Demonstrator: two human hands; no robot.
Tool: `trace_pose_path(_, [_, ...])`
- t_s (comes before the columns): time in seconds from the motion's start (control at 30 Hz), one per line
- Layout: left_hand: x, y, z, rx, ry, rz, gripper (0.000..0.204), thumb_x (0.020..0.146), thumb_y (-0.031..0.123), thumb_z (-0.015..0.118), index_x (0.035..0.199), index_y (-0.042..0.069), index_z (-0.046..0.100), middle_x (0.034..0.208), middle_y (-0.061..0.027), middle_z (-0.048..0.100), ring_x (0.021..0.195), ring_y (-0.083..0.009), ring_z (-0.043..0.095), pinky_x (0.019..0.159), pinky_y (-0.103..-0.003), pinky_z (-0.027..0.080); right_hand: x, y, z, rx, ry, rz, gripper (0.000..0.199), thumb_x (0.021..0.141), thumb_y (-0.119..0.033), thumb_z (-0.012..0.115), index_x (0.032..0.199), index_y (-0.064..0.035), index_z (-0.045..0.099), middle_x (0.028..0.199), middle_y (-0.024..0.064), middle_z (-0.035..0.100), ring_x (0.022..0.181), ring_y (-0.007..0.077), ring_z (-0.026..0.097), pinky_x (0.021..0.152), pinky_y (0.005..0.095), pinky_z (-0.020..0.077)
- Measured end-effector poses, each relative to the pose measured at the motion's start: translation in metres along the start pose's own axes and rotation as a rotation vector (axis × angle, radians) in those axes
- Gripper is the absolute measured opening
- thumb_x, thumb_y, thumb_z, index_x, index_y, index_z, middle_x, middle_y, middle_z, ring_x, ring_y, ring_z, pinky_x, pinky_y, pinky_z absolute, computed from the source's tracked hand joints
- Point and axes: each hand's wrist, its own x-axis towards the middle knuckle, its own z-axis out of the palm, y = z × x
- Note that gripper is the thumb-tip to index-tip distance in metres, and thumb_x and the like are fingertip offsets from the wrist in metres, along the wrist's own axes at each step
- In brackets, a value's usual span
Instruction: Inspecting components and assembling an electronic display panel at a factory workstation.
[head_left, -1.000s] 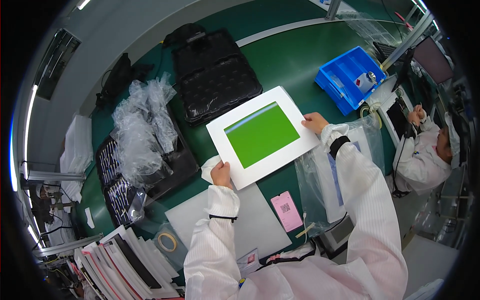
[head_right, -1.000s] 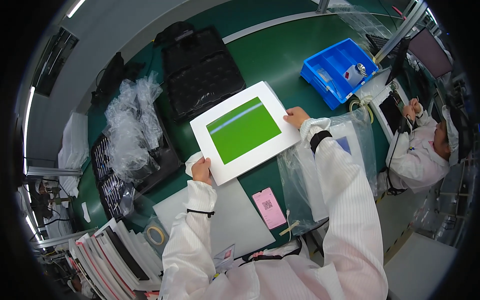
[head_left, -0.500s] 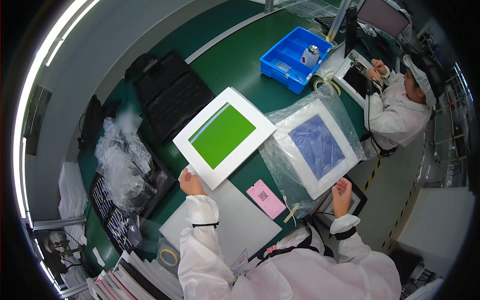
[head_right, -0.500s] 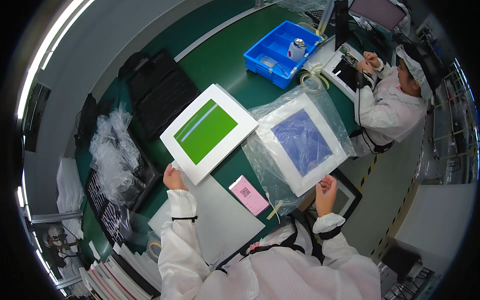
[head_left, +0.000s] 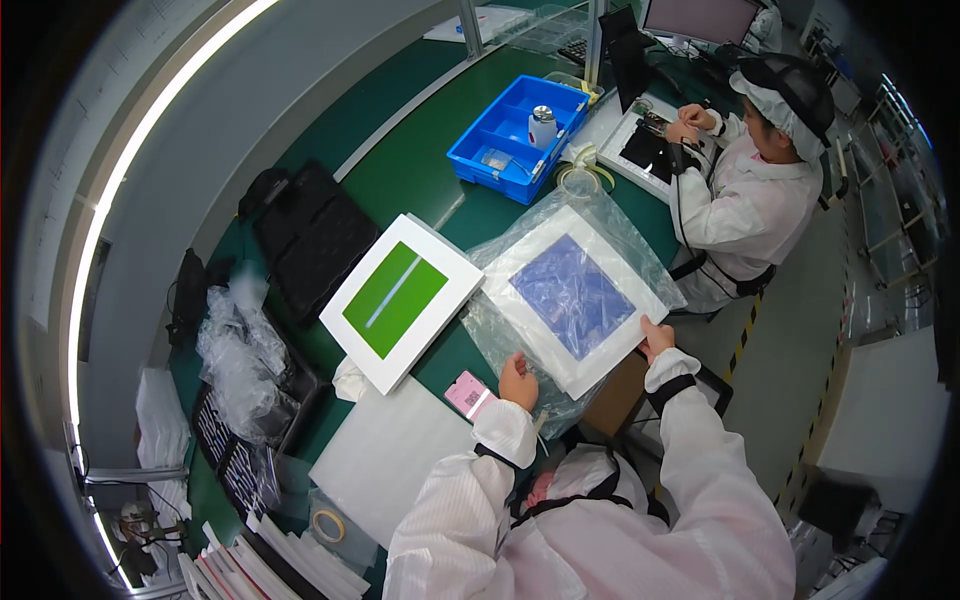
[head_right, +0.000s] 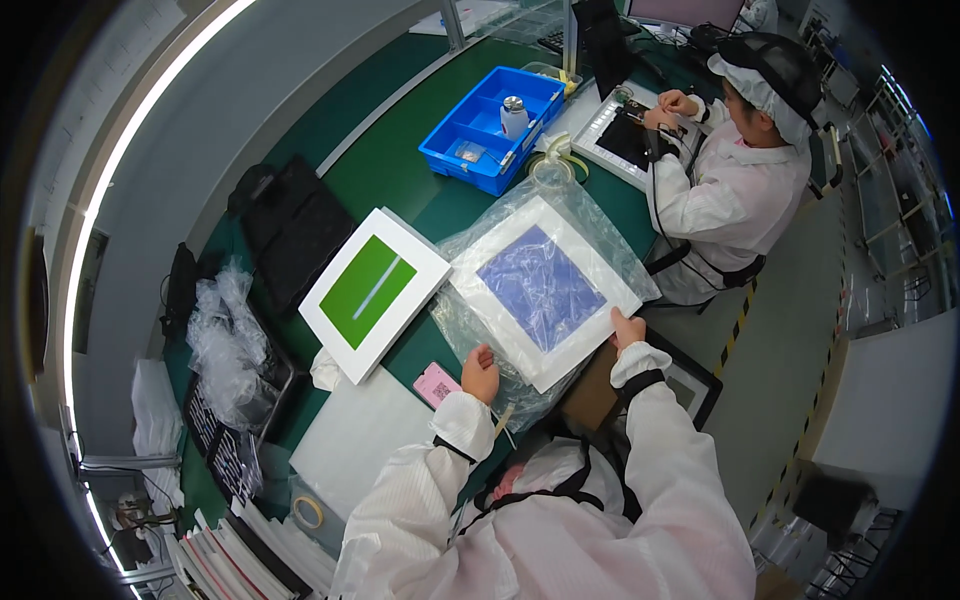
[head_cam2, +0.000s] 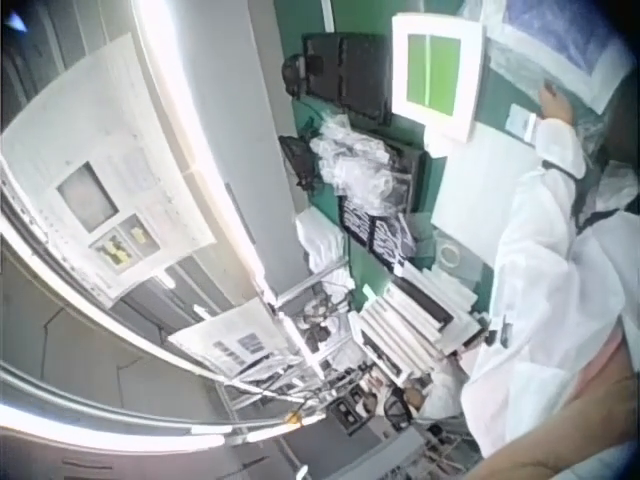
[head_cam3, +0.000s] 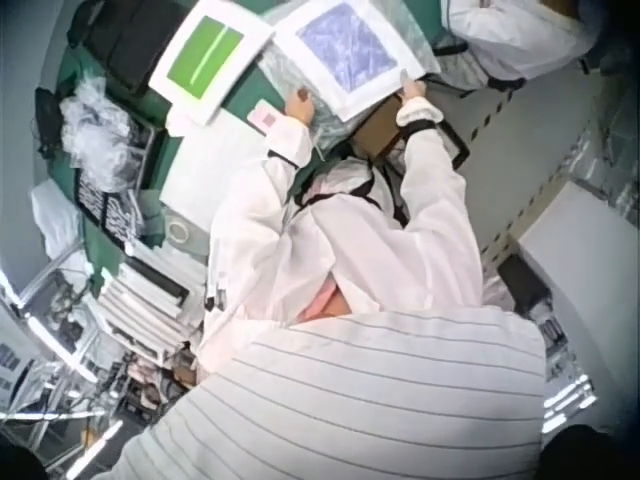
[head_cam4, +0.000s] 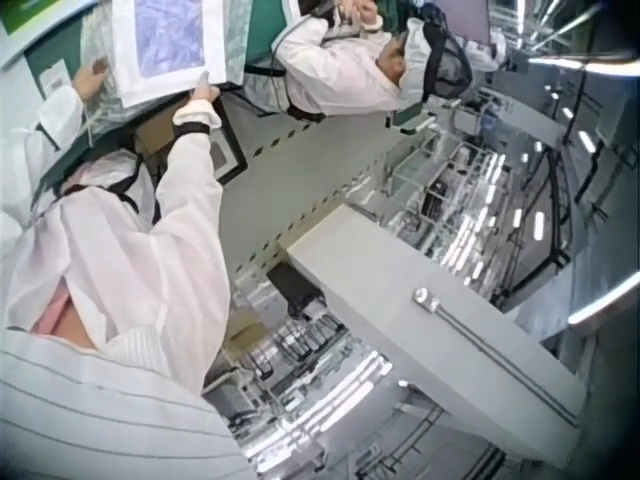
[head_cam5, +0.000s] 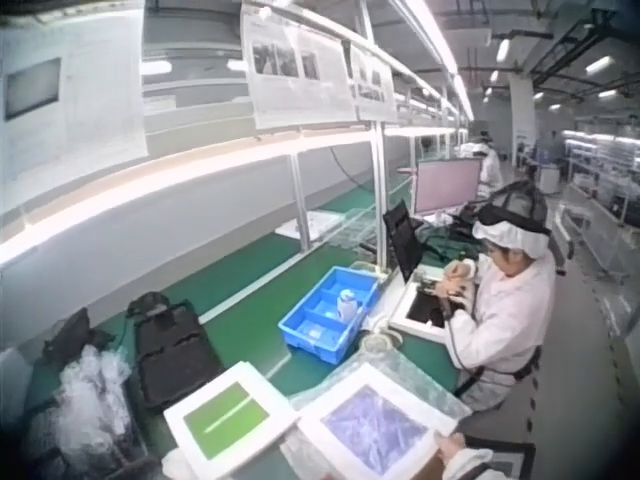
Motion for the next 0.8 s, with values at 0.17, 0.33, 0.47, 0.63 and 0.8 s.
trace_pose_path(0.17, [0.009, -0.010, -0.003, 0.010, 0.010, -0.039, 0.053, 0.071, -0.003, 0.049, 0.123, -0.002, 0.039, 0.104, -0.0143, 0.055, 0.092, -0.0207, 0.056, 0.081, -0.029, 0.045, 0.002, -0.017, 0.006, -0.144, 0.077, -0.103, 0.029, 0.081, -0.014, 0.059, 0.103, -0.0003, 0.046, 0.096, 0.0117, 0.055, 0.078, 0.0247, 0.058, 0.058, 0.0401, 0.0517])
trace_pose_path(0.33, [-0.006, -0.001, 0.025, 0.046, -0.006, -0.103, 0.057, 0.070, 0.000, 0.053, 0.124, -0.002, 0.036, 0.101, -0.0128, 0.056, 0.089, -0.0201, 0.056, 0.078, -0.029, 0.046, 0.008, -0.025, -0.009, -0.185, 0.055, -0.014, 0.031, 0.086, -0.017, 0.054, 0.113, -0.0025, 0.045, 0.103, 0.0091, 0.054, 0.087, 0.0234, 0.057, 0.071, 0.0413, 0.0507])
trace_pose_path(0.47, [-0.028, 0.021, 0.037, 0.100, 0.003, -0.122, 0.060, 0.068, 0.003, 0.055, 0.124, 0.000, 0.035, 0.106, -0.0180, 0.052, 0.095, -0.0271, 0.052, 0.083, -0.036, 0.043, 0.010, -0.017, -0.021, -0.101, 0.001, 0.003, 0.031, 0.083, -0.016, 0.058, 0.109, -0.0041, 0.045, 0.102, 0.0091, 0.053, 0.087, 0.0224, 0.056, 0.066, 0.0408, 0.0514])
trace_pose_path(0.63, [-0.065, 0.046, 0.029, 0.593, 0.447, -0.145, 0.069, 0.063, 0.006, 0.058, 0.126, 0.002, 0.032, 0.116, -0.0269, 0.038, 0.106, -0.0398, 0.040, 0.093, -0.044, 0.031, -0.002, -0.032, -0.014, -0.140, -0.145, 0.116, 0.034, 0.088, -0.021, 0.052, 0.116, -0.0035, 0.042, 0.107, 0.0112, 0.053, 0.091, 0.0270, 0.057, 0.078, 0.0461, 0.0483])
trace_pose_path(0.8, [-0.075, 0.038, 0.025, 0.437, 0.295, -0.450, 0.078, 0.060, 0.007, 0.062, 0.128, 0.003, 0.025, 0.117, -0.0272, 0.034, 0.106, -0.0411, 0.041, 0.093, -0.043, 0.033, -0.004, -0.039, -0.015, -0.161, -0.122, 0.084, 0.039, 0.088, -0.023, 0.052, 0.119, -0.0043, 0.038, 0.109, 0.0117, 0.052, 0.092, 0.0294, 0.057, 0.078, 0.0482, 0.0481])
